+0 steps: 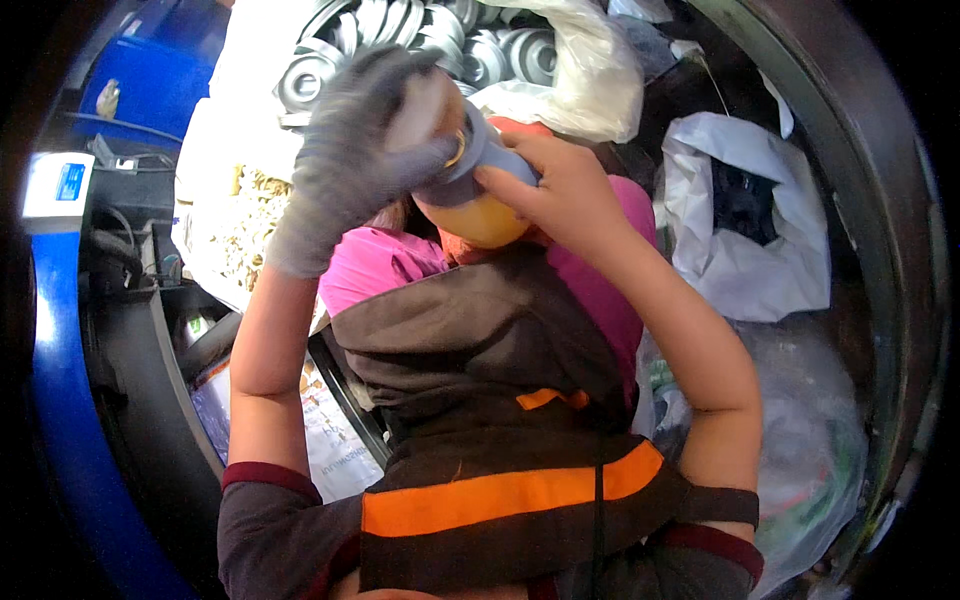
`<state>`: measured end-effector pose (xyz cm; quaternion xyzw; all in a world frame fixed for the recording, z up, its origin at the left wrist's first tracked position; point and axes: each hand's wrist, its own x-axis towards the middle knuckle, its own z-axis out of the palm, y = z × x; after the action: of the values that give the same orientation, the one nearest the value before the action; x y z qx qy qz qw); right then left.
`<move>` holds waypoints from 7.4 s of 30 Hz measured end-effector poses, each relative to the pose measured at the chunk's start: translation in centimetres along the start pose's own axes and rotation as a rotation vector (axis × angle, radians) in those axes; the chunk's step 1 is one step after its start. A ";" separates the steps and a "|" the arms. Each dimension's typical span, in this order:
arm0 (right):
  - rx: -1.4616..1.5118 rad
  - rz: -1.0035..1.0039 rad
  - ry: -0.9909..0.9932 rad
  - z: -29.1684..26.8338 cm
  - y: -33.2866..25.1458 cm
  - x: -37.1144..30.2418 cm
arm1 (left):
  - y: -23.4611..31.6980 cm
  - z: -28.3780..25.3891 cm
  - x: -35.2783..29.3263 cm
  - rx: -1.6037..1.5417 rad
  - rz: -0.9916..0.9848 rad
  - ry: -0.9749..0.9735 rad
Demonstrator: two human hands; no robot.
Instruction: The person sits on the floor and repeatedly assembles beige plastic containers by inserting a white circular insert into the body and screwing on a grey lid. They handle the containers one at a time, picking up parts from nearby piles and placing the finished units aside.
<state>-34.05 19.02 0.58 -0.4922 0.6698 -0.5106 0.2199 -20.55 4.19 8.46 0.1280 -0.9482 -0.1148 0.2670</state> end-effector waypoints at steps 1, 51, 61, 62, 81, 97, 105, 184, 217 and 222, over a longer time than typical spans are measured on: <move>-0.020 -0.036 0.004 -0.2 0.0 -0.1 | 0.5 0.0 0.0 0.116 -0.001 -0.050; 0.283 0.075 0.118 0.0 -0.7 -5.0 | -7.7 8.0 -7.3 -1.024 -0.554 0.515; -0.037 -0.084 -0.073 3.8 -4.0 6.6 | -8.2 -0.9 -10.8 -0.579 -0.443 0.072; -0.075 -0.059 -0.016 4.1 -4.3 9.3 | -9.8 -0.9 -12.7 -0.664 -0.596 0.071; -0.774 -0.693 -0.418 34.9 -4.5 33.6 | -9.7 -0.5 -23.0 -1.503 -1.079 0.614; -0.202 -0.531 -0.388 4.2 -5.5 23.1 | -8.1 0.0 -19.9 -1.197 -1.082 0.447; 0.114 -0.132 -0.238 6.5 1.5 25.6 | -8.5 -0.1 -21.4 -1.443 -1.085 0.730; 0.631 0.102 0.118 1.2 2.6 -0.8 | 0.0 1.4 -15.7 -1.462 -0.992 0.542; 0.333 0.334 0.285 -3.0 4.4 -2.9 | -0.9 2.2 -15.1 -1.578 -1.041 0.305; 0.669 0.595 -0.669 -1.6 -7.2 -5.6 | -0.1 1.0 -13.0 -1.364 -0.704 -0.251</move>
<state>-29.85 24.71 6.49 -0.3206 0.4750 -0.4273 0.6993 -10.39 8.22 1.40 0.2150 -0.5948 -0.7645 0.1250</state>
